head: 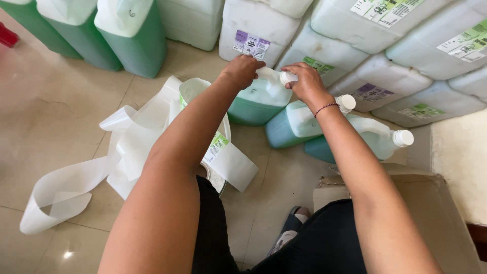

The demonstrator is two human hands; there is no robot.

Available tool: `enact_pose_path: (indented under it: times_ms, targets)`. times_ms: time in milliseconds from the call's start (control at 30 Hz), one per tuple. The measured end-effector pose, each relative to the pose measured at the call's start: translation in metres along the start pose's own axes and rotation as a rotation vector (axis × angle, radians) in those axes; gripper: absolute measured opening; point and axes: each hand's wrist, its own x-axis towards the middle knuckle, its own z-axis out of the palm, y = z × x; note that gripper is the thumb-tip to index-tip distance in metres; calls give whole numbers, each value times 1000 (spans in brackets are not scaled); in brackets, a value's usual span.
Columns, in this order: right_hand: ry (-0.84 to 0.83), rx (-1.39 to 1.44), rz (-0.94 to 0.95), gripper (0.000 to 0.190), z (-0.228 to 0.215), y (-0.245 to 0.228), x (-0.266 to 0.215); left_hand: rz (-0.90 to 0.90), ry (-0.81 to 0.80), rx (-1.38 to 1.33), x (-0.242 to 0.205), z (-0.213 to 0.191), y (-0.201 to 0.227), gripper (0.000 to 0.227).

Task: The person removes caps from a box to seal plastic jugs filled with green liquid before peeling labels from a roll and sticking them onto the jugs.

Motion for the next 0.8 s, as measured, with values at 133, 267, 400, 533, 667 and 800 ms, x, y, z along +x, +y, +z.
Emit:
enact_pose_path:
  times_ms: [133, 267, 400, 533, 667, 800]
  targets:
    - [-13, -208, 53, 60, -1, 3, 7, -23, -99, 51, 5, -4, 6, 39]
    - [-183, -405, 216, 74, -3, -9, 21, -103, -74, 82, 6, -3, 14, 34]
    - [-114, -449, 161, 78, -19, -19, 27, -142, 46, 14, 8, 1, 13, 36]
    - [-38, -164, -99, 68, -24, -11, 19, -72, -33, 120, 9, 7, 12, 33]
    - [-249, -273, 186, 65, -31, -12, 17, -83, -18, 103, 9, 7, 11, 32]
    - [-104, -216, -78, 55, -32, -11, 12, -66, -31, 124, 8, 6, 12, 34]
